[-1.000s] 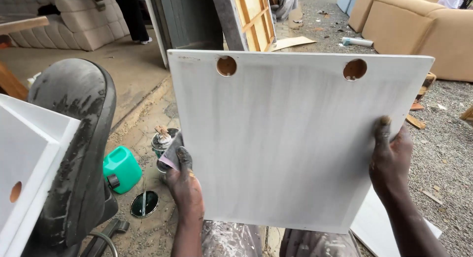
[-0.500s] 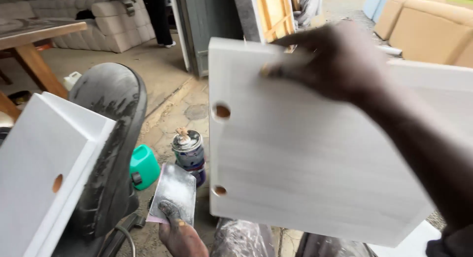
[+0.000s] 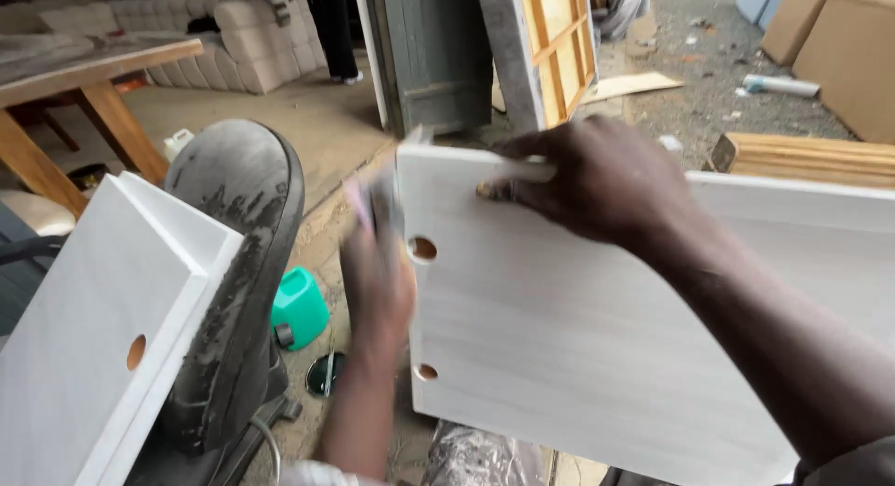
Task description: Sanding the surface and edges of a white-painted wooden furniture panel with sandpaper to prepare it for finishing.
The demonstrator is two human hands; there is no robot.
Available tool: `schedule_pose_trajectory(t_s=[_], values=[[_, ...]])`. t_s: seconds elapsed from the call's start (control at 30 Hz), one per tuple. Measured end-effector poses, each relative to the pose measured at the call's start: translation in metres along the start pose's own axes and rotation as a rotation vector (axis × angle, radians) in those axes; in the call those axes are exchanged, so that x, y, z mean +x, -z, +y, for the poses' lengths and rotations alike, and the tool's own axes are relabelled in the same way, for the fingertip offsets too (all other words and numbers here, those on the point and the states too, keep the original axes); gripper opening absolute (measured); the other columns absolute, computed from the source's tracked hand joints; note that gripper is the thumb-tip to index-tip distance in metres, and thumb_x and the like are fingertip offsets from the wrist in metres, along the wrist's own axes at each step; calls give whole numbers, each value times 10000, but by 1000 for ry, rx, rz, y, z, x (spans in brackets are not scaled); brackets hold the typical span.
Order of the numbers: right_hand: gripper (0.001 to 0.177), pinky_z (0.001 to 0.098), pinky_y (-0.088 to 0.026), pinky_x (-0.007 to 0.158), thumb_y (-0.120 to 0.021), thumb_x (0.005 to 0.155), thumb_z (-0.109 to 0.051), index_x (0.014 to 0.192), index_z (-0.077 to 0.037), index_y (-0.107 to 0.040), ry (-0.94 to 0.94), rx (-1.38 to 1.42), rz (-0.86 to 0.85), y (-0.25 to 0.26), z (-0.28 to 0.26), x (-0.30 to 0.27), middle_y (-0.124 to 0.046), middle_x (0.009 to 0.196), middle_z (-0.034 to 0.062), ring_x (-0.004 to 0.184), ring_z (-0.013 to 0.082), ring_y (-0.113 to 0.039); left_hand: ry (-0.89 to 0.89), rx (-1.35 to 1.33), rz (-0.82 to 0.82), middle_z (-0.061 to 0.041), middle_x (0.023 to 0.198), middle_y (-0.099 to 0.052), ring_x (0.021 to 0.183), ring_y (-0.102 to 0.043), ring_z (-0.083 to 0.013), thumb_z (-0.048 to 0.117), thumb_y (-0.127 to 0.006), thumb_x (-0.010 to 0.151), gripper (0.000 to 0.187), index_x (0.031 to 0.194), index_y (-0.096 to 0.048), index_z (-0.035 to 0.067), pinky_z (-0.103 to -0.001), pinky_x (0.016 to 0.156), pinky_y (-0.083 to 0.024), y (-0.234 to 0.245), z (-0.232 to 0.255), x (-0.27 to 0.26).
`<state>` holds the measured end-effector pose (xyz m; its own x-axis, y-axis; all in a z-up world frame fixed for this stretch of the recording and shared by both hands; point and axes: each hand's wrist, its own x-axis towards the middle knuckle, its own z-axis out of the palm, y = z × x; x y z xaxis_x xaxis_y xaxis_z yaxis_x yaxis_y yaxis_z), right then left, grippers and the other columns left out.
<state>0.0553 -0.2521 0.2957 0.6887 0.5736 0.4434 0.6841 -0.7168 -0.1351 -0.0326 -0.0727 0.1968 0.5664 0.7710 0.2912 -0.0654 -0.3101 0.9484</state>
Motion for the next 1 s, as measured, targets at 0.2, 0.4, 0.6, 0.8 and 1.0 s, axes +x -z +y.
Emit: schedule_pose_trajectory(t_s=[0.2, 0.4, 0.6, 0.8, 1.0], values=[[590, 600, -540, 699, -606, 815, -815, 1283, -474, -721, 36, -112, 54, -34, 5, -1, -763, 911, 183, 875, 517, -700, 111, -274, 97, -80, 672, -562, 691, -484, -170, 423, -507, 1035, 438, 838, -601, 43, -359, 700, -437, -16, -35, -11], [618, 602, -546, 589, -521, 909, -777, 1344, -376, -698, 141, -258, 119, -46, 14, 6, -753, 771, 225, 739, 530, -714, 725, 344, 8, -230, 687, -682, 666, -657, -374, 628, -400, 948, 590, 1232, -751, 248, -405, 626, -454, 3, -252, -138], [758, 554, -523, 525, -537, 832, -917, 1284, -335, -716, 264, -323, 319, -38, 1, -18, -763, 759, 159, 664, 482, -721, -64, 62, 28, -112, 724, -669, 660, -604, -301, 465, -363, 1037, 369, 953, -464, 121, -460, 697, -420, 8, -18, -31], [744, 544, -561, 587, -617, 786, -904, 1336, -413, -712, 165, -330, 311, -41, 12, -15, -761, 754, 190, 707, 482, -734, -391, 296, 185, -252, 1275, -602, 1154, -566, -464, 80, -495, 969, 602, 1561, -387, 57, -488, 959, -426, -21, -117, -22], [710, 617, -520, 560, -639, 753, -908, 1271, -431, -732, 118, -225, 212, -37, 12, -11, -739, 770, 197, 733, 537, -688, 699, 333, -124, -74, 593, -503, 542, -468, -194, 637, -332, 1025, 707, 824, -663, 47, -370, 560, -326, 23, -211, -153]])
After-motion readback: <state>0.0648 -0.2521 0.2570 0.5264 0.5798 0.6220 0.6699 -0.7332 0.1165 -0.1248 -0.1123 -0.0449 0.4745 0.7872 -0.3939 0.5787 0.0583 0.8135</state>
